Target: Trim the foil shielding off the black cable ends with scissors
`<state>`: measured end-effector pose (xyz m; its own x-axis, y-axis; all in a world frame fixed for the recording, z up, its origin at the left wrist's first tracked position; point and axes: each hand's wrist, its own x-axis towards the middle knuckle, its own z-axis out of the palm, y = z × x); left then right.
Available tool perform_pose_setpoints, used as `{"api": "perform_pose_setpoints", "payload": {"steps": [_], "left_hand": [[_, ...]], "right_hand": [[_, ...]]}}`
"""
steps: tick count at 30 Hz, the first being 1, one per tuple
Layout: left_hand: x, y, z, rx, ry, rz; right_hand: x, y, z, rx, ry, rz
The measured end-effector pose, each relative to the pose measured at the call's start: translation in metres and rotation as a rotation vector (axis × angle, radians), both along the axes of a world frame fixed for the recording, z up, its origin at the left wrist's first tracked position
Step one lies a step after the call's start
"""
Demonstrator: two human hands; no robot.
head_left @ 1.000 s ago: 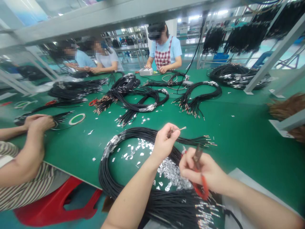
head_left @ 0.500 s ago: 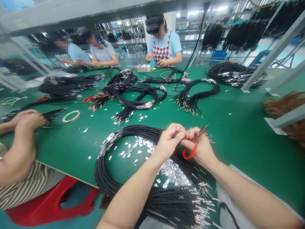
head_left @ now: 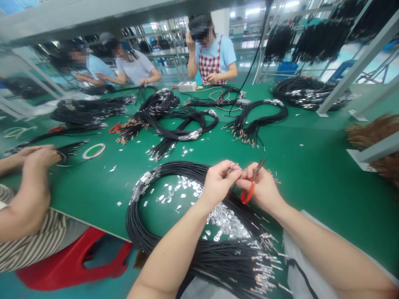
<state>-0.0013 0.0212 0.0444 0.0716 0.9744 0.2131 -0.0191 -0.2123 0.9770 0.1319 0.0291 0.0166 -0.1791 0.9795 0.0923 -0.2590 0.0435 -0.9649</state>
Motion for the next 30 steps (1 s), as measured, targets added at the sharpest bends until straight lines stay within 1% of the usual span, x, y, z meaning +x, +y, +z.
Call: {"api": "perform_pose_setpoints", "payload": {"steps": [3,6,9,11,14,15,16,18,20,21,23,25,28,30], "left_hand": [[-0.001,0.002,-0.003,-0.035,0.024,-0.024],[-0.002,0.004,-0.006,-0.032,0.084,-0.086],[-0.002,0.004,-0.007,-0.038,0.130,-0.088],[-0.003,0.004,-0.006,-0.052,0.099,-0.087],[-0.005,0.003,-0.002,-0.109,-0.019,-0.143],[-0.007,0.004,0.000,-0.138,-0.060,-0.163],[-0.008,0.004,0.001,-0.164,-0.095,-0.177],[-0.011,0.006,0.002,-0.187,-0.145,-0.184],[-0.014,0.008,0.002,-0.161,-0.176,-0.136],[-0.015,0.009,0.002,-0.141,-0.186,-0.103],[-0.017,0.010,0.002,-0.114,-0.206,-0.054],[-0.017,0.009,0.003,-0.105,-0.221,-0.042],[-0.015,0.009,0.003,-0.087,-0.208,-0.048],[-0.013,0.008,0.002,-0.064,-0.176,-0.037]], "right_hand": [[0.001,0.002,-0.001,0.005,0.012,-0.005],[0.001,0.004,-0.002,0.000,0.002,-0.026],[0.002,0.009,-0.001,0.002,-0.045,-0.068],[0.006,0.012,0.004,0.023,-0.104,-0.076],[0.018,0.014,0.016,0.088,-0.180,-0.121],[0.022,0.013,0.021,0.108,-0.207,-0.116],[0.026,0.012,0.026,0.119,-0.240,-0.073],[0.031,0.008,0.032,0.090,-0.333,0.118],[0.031,0.003,0.034,0.019,-0.427,0.323],[0.030,0.002,0.033,-0.013,-0.455,0.390],[0.025,0.000,0.029,-0.050,-0.479,0.451],[0.021,0.000,0.024,-0.064,-0.476,0.482],[0.019,0.002,0.020,-0.082,-0.472,0.494],[0.020,0.003,0.019,-0.086,-0.461,0.473]]}}
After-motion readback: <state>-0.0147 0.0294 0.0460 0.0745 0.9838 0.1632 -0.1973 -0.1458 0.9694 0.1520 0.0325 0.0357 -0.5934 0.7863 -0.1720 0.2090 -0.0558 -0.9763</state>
